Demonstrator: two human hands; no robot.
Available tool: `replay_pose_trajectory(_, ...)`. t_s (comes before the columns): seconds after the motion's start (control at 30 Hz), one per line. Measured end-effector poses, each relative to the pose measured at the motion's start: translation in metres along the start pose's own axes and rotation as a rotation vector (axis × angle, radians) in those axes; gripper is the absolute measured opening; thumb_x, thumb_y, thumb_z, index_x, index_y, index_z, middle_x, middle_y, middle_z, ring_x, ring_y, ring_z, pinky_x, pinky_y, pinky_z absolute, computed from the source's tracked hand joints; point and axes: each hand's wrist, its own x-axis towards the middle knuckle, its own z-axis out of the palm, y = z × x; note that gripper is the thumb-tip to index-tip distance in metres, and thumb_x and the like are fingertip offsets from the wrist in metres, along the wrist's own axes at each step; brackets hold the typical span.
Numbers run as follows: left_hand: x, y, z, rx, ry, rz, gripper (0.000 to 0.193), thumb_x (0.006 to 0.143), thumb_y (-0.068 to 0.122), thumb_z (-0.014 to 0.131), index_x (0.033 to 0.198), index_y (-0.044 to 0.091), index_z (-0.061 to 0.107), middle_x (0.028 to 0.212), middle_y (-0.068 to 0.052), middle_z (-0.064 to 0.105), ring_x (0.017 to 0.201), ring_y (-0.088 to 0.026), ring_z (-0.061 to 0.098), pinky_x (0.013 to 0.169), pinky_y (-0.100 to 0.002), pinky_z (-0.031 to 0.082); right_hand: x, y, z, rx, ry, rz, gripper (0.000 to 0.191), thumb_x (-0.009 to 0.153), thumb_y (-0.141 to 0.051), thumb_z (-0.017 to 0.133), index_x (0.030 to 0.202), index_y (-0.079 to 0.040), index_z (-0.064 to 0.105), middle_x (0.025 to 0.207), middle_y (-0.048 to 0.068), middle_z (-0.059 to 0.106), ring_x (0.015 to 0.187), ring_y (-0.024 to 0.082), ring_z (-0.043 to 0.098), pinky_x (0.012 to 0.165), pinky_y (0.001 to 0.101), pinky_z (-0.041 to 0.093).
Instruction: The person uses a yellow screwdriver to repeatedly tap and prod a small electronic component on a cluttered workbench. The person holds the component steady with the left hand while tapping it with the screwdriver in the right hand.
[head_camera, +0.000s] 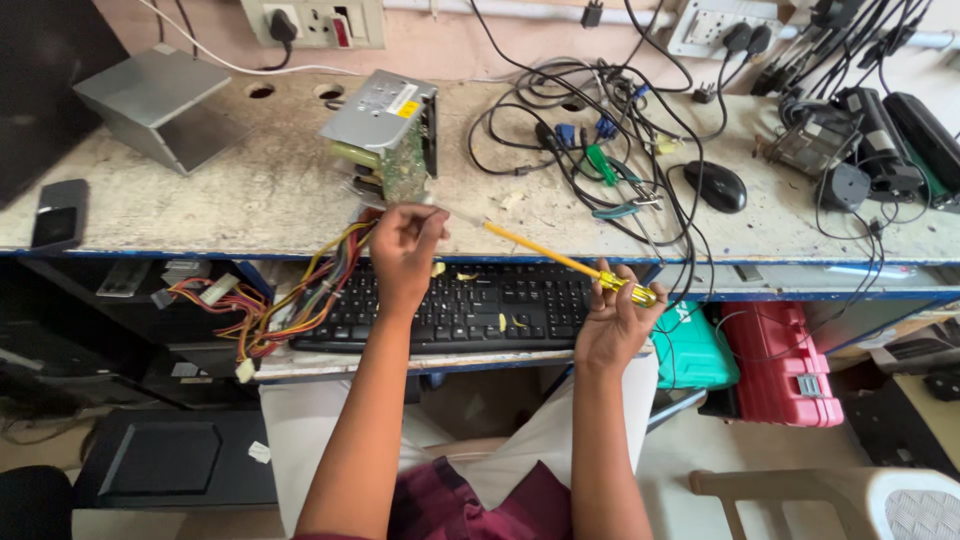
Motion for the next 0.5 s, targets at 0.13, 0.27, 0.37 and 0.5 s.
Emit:
replay_pose_trajectory(0.13,-0.010,-0.001,-0.018,-0.128,0.013,-0.047,0.025,0.100,0.016,0.070,0.116,-0.002,0.065,0.102,-0.011,0.074,0.079,-0.011,0.069,0.073,-0.024,0.056,-0.006,0.003,0.006,-0.048,-0.049,-0.021,0.037,0.107,-0.010,0.060,0.130,-0.019,0.034,0.124,0.018,0.060,0.120,0.040,0.065,0.084,0.0324,0.061)
replay_pose_trajectory(0.27,-0.024,-0.012,-0.026,-0.177,0.128,-0.125,0.023,0.102,0.019,0.069,0.111,-0.001,0.066,0.103,-0.013,0.076,0.074,-0.014,0.072,0.059,-0.022,0.050,-0.006,0.002,0.002,-0.059,-0.044,-0.006,0.039,0.106,-0.010,0.062,0.132,-0.018,0.034,0.123,0.018,0.061,0.122,0.041,0.066,0.082,0.0306,0.060)
replay_pose_trajectory(0.37,-0.027,-0.018,-0.037,-0.290,0.198,-0.148,0.022,0.102,0.021,0.069,0.110,0.001,0.064,0.101,-0.013,0.076,0.067,-0.015,0.071,0.051,-0.022,0.048,-0.005,0.002,0.000,-0.031,-0.054,-0.005,0.041,0.107,-0.010,0.063,0.134,-0.018,0.033,0.124,0.017,0.060,0.120,0.041,0.065,0.082,0.0299,0.059)
replay_pose_trajectory(0.5,-0.024,-0.023,-0.039,-0.330,0.220,-0.174,0.021,0.103,0.020,0.070,0.108,0.000,0.064,0.095,-0.012,0.072,0.059,-0.014,0.068,0.046,-0.023,0.042,-0.003,0.002,0.004,-0.064,-0.064,0.019,0.042,0.104,-0.011,0.063,0.134,-0.018,0.034,0.122,0.017,0.061,0.120,0.041,0.066,0.082,0.0300,0.060)
